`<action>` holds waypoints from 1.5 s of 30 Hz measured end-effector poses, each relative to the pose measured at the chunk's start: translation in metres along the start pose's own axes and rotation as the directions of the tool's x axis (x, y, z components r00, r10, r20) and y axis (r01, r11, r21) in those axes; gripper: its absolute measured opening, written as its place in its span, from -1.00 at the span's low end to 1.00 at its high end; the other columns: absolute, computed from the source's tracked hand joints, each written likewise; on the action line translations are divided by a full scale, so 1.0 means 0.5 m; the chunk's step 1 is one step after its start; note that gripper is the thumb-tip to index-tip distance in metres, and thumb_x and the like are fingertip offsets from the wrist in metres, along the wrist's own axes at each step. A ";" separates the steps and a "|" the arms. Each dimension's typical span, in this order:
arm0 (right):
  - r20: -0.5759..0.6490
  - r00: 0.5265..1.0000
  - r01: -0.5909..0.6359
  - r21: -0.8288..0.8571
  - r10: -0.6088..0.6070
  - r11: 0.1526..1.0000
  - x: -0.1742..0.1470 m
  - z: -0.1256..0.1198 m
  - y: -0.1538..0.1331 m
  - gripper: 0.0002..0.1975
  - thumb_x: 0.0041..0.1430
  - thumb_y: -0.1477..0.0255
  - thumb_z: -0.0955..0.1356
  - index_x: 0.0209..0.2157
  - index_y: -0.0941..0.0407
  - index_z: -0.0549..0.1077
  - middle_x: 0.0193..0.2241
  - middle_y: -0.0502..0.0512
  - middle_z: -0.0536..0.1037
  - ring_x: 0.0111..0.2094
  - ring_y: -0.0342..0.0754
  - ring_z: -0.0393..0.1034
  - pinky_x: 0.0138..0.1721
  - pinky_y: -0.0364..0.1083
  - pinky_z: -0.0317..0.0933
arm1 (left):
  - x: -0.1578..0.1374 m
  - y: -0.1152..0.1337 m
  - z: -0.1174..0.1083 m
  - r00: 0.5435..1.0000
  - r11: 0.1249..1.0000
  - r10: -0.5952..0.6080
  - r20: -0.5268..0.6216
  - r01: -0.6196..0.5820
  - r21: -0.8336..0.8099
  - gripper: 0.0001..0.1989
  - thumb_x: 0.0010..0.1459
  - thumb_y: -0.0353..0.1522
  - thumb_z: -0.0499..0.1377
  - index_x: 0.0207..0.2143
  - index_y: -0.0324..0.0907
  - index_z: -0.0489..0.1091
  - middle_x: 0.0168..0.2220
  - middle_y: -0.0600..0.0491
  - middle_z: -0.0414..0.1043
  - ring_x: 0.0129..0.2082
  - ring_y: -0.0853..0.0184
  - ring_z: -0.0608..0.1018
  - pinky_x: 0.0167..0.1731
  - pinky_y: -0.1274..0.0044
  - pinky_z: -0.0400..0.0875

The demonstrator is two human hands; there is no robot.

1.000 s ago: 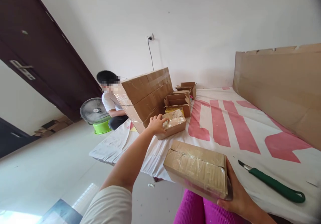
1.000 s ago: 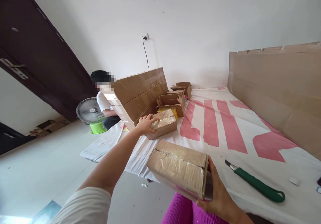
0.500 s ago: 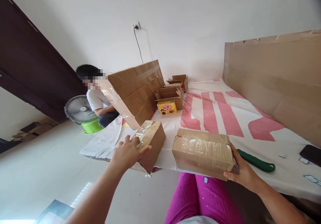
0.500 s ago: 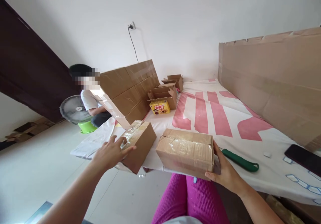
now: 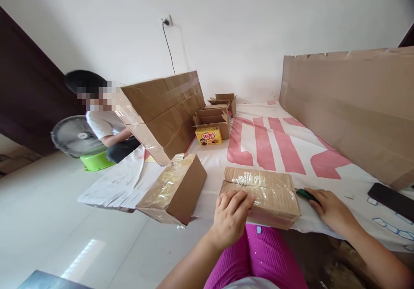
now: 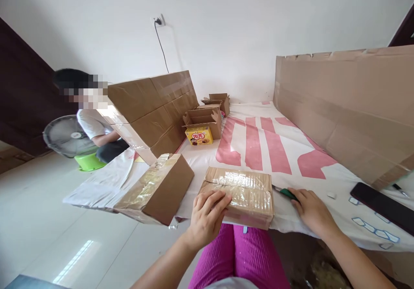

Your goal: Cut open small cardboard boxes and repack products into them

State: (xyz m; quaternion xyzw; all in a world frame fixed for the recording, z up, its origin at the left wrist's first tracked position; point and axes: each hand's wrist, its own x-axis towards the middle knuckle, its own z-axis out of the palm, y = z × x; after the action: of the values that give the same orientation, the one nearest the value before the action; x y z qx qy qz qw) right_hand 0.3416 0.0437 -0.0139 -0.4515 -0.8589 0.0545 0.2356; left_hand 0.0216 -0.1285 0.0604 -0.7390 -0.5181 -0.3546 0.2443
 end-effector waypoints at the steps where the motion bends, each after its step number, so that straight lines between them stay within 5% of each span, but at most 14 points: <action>1: -0.043 0.999 -0.007 0.001 0.007 1.000 0.015 -0.019 -0.012 -0.56 0.26 0.21 0.15 0.02 0.05 0.46 -0.18 0.16 0.60 -0.16 0.15 0.49 -0.16 0.12 0.38 | -0.001 -0.001 0.000 1.000 1.000 -0.006 -0.011 0.006 -0.002 -0.68 0.22 -0.45 0.10 0.03 -0.13 0.41 -0.11 -0.04 0.51 -0.09 0.24 0.44 -0.09 0.41 0.24; 4: -0.212 0.977 0.012 0.015 -0.009 1.000 0.079 -0.093 -0.084 -0.54 0.32 0.29 0.10 0.15 0.07 0.32 -0.11 0.17 0.58 -0.26 0.10 0.53 -0.32 0.03 0.39 | 0.000 -0.004 -0.004 1.000 1.000 -0.004 -0.023 0.004 0.003 -0.67 0.21 -0.45 0.11 0.03 -0.14 0.41 -0.11 -0.05 0.51 -0.09 0.24 0.44 -0.09 0.41 0.24; 6: -0.245 0.959 0.161 0.064 -0.140 0.985 0.125 -0.143 -0.158 -0.55 0.35 0.33 0.13 0.22 0.05 0.23 -0.07 0.15 0.56 -0.29 0.01 0.53 -0.33 -0.05 0.37 | 0.000 -0.005 -0.005 1.000 1.000 -0.001 -0.019 0.001 0.007 -0.67 0.21 -0.44 0.11 0.03 -0.14 0.41 -0.10 -0.05 0.50 -0.08 0.23 0.44 -0.09 0.41 0.24; 10: 0.031 0.830 0.558 -0.082 -0.558 0.826 0.190 -0.197 -0.316 -0.55 0.34 0.39 0.20 0.24 -0.04 0.21 -0.31 0.01 0.58 -0.48 -0.14 0.44 -0.49 -0.17 0.20 | -0.003 -0.002 -0.002 1.000 1.000 -0.019 -0.007 0.019 0.023 -0.66 0.22 -0.43 0.09 0.05 -0.12 0.40 -0.09 -0.05 0.50 -0.05 0.23 0.44 -0.07 0.40 0.24; 13: 0.218 0.736 0.677 -0.209 -0.642 0.705 0.210 -0.199 -0.402 -0.52 0.25 0.49 0.27 0.19 -0.06 0.30 -0.39 -0.01 0.56 -0.53 -0.15 0.42 -0.55 -0.17 0.08 | -0.005 -0.001 -0.002 1.000 0.999 -0.019 -0.005 0.020 0.027 -0.65 0.21 -0.43 0.10 0.05 -0.11 0.40 -0.08 -0.05 0.49 -0.04 0.23 0.44 -0.06 0.41 0.25; 16: 0.314 0.706 0.707 -0.259 -0.635 0.658 0.216 -0.197 -0.446 -0.53 0.22 0.51 0.29 0.16 -0.05 0.33 -0.40 0.02 0.57 -0.52 -0.10 0.46 -0.56 -0.15 0.06 | -0.004 -0.002 -0.002 1.000 0.999 -0.018 -0.013 0.019 0.031 -0.66 0.21 -0.43 0.12 0.04 -0.12 0.40 -0.07 -0.05 0.49 -0.05 0.23 0.45 -0.06 0.41 0.26; 21: 0.357 0.723 0.689 -0.307 -0.592 0.656 0.216 -0.211 -0.459 -0.56 0.24 0.52 0.27 0.14 -0.01 0.34 -0.36 0.09 0.59 -0.47 -0.04 0.50 -0.56 -0.14 0.06 | -0.003 -0.004 0.000 1.000 0.999 -0.015 -0.009 0.016 0.037 -0.67 0.22 -0.41 0.11 0.03 -0.13 0.42 -0.08 -0.07 0.49 -0.05 0.22 0.44 -0.06 0.40 0.25; 28: 0.431 0.683 0.724 -0.288 -0.590 0.627 0.212 -0.211 -0.449 -0.63 0.24 0.53 0.27 0.07 0.06 0.41 -0.36 0.11 0.60 -0.45 -0.03 0.50 -0.56 -0.14 0.01 | 0.000 -0.004 -0.002 1.000 0.999 -0.009 -0.006 0.009 0.031 -0.68 0.21 -0.44 0.11 0.02 -0.14 0.42 -0.09 -0.07 0.50 -0.06 0.22 0.45 -0.06 0.41 0.24; 35: 0.405 0.730 0.678 -0.322 -0.551 0.661 0.182 -0.261 -0.379 -0.63 0.14 0.64 0.28 -0.06 0.06 0.49 -0.52 0.03 0.56 -0.61 -0.12 0.38 -0.56 -0.13 -0.02 | 0.002 -0.005 -0.003 0.999 0.998 -0.012 0.033 0.010 0.058 -0.70 0.23 -0.42 0.09 0.00 -0.12 0.43 -0.10 -0.06 0.50 -0.08 0.22 0.46 -0.08 0.40 0.22; 40: 0.381 0.715 0.698 -0.329 -0.586 0.636 0.169 -0.294 -0.344 -0.59 0.18 0.63 0.23 -0.01 0.02 0.47 -0.55 -0.01 0.52 -0.64 -0.16 0.32 -0.53 -0.13 0.00 | 0.003 -0.004 -0.001 0.999 0.999 -0.009 0.036 0.008 0.044 -0.70 0.23 -0.44 0.08 0.00 -0.14 0.42 -0.10 -0.07 0.49 -0.09 0.21 0.45 -0.09 0.40 0.21; 45: 0.424 0.706 0.708 -0.390 -0.567 0.589 0.183 -0.292 -0.371 -0.47 0.15 0.65 0.28 0.13 -0.03 0.36 -0.45 0.03 0.55 -0.58 -0.12 0.39 -0.56 -0.15 -0.06 | 0.004 -0.003 -0.003 1.000 0.999 -0.005 0.023 0.004 0.043 -0.70 0.22 -0.45 0.09 0.00 -0.15 0.42 -0.10 -0.08 0.49 -0.08 0.19 0.44 -0.10 0.39 0.20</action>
State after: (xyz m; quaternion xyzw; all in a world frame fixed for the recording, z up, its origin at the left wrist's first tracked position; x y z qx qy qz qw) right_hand 0.2248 -0.0088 0.2043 -0.1455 -0.9659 -0.2141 -0.0063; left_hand 0.0201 -0.1279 0.0627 -0.7365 -0.5301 -0.3354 0.2534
